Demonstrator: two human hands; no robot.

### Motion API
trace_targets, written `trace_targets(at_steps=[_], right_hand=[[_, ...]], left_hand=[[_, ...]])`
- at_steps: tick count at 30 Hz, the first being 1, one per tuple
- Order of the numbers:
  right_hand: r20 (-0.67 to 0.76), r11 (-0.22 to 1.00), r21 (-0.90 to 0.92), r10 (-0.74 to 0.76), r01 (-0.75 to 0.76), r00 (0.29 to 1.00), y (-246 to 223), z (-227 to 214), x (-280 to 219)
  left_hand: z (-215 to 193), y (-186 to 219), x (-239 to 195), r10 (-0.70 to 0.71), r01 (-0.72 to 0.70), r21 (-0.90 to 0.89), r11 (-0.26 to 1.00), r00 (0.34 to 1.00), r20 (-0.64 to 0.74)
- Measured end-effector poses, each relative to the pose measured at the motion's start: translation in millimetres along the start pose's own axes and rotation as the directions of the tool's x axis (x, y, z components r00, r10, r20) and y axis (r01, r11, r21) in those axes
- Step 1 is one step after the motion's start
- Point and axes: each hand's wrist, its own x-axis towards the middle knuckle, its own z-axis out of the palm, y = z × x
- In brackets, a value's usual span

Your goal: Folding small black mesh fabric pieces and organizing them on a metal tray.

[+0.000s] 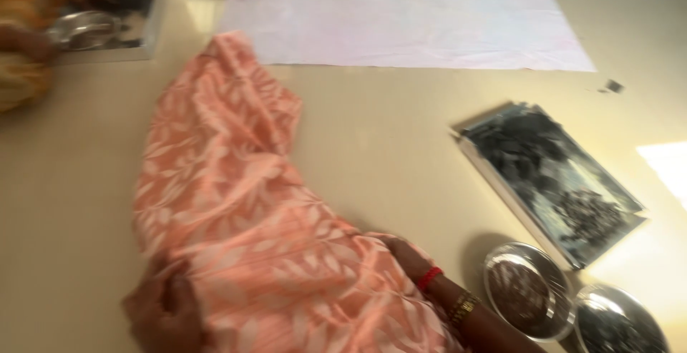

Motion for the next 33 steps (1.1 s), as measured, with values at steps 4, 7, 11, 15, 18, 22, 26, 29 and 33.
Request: trace_targets(at_steps=[4, 7, 11, 15, 18, 22, 26, 29, 33], right_hand=[[0.015, 0.997, 0.076, 0.026, -0.027, 1.000, 127, -97, 28], [-0.404, 0.998, 0.005, -0.054, 0.061, 0.913, 270, -262, 64], [-0.662, 0.592, -0.686, -0.265, -0.423, 0.701, 267, -386, 1], [-0.820, 0.608, -0.447, 0.014, -0.656, 0.572, 285, -441, -22], [-0.846, 0.691, -0.157, 0.275, -0.706, 0.457, 308, -458, -21], [-0.680, 0.747, 0.366, 0.622, -0.555, 0.389, 302, -453, -6], [-0.664, 0.712, 0.497, 0.680, -0.496, 0.311, 309, -454, 32], [-0.668, 0.797, 0.465, 0.601, -0.384, 0.439, 292, -436, 52], [-0.550, 0.846, 0.321, 0.532, -0.425, 0.644, 274, -394, 76]], left_hand=[[8, -14, -4, 0.014, -0.018, -0.100, 0.995, 0.999, -0.032], [15, -27, -10, 0.007, -0.011, -0.151, 0.988, 1.000, -0.025], [18, -21, -13, -0.004, 0.002, -0.085, 0.996, 1.000, -0.023], [17, -15, -13, 0.007, -0.007, 0.028, 1.000, 1.000, -0.005], [15, -10, -10, -0.022, 0.021, 0.013, 1.000, 0.999, 0.031], [13, 2, -6, -0.075, 0.076, -0.013, 0.997, 0.994, 0.078], [16, 2, -8, -0.117, 0.121, -0.041, 0.992, 0.989, 0.092], [15, 2, -9, -0.107, 0.113, -0.048, 0.992, 0.989, 0.106], [16, 3, -9, -0.087, 0.095, -0.078, 0.992, 0.991, 0.098]])
